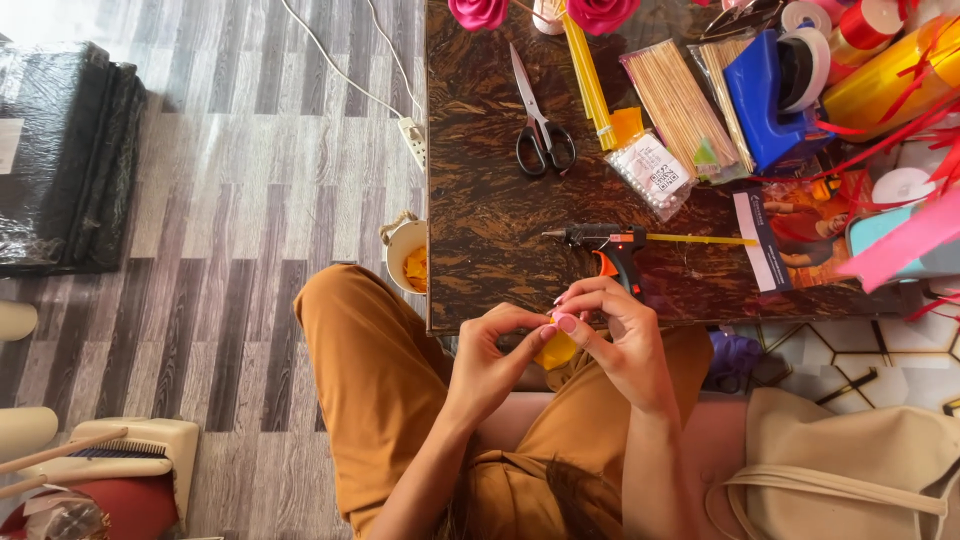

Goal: The person sits on the floor and uses a hot glue gun to apply adhesive to yellow paper petals, then folds and presses them to form a flower shape. The person repeats this process with multiple petals, placing finished pieces into a nearby container.

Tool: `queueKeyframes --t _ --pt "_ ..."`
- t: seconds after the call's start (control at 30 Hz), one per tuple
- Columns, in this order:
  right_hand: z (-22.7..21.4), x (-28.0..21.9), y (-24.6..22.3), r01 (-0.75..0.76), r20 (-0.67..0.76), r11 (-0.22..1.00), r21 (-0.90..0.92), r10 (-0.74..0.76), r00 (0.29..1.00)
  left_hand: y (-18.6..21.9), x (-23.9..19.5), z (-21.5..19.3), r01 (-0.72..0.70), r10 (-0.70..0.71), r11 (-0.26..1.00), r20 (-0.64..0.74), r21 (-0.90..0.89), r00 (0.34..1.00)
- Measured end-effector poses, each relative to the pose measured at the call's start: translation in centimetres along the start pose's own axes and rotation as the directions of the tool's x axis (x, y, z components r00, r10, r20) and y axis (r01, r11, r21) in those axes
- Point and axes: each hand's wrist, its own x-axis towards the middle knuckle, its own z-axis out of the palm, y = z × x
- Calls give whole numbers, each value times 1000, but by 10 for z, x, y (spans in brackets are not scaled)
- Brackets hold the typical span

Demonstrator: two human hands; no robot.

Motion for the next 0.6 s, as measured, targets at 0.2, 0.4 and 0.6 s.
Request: queueKeyframes --t 0.2,0.4,0.6 --pt "2 1 6 50 -43 993 -106 -55 998 -3 0 -4 -56 55 995 12 82 998" --pt "2 -1 8 45 -94 984 -174 -62 994 4 -1 0 -43 43 998 4 49 999" --pt "12 -8 -10 -21 -89 999 -39 17 996 6 1 5 5 -5 981 2 192 1000"
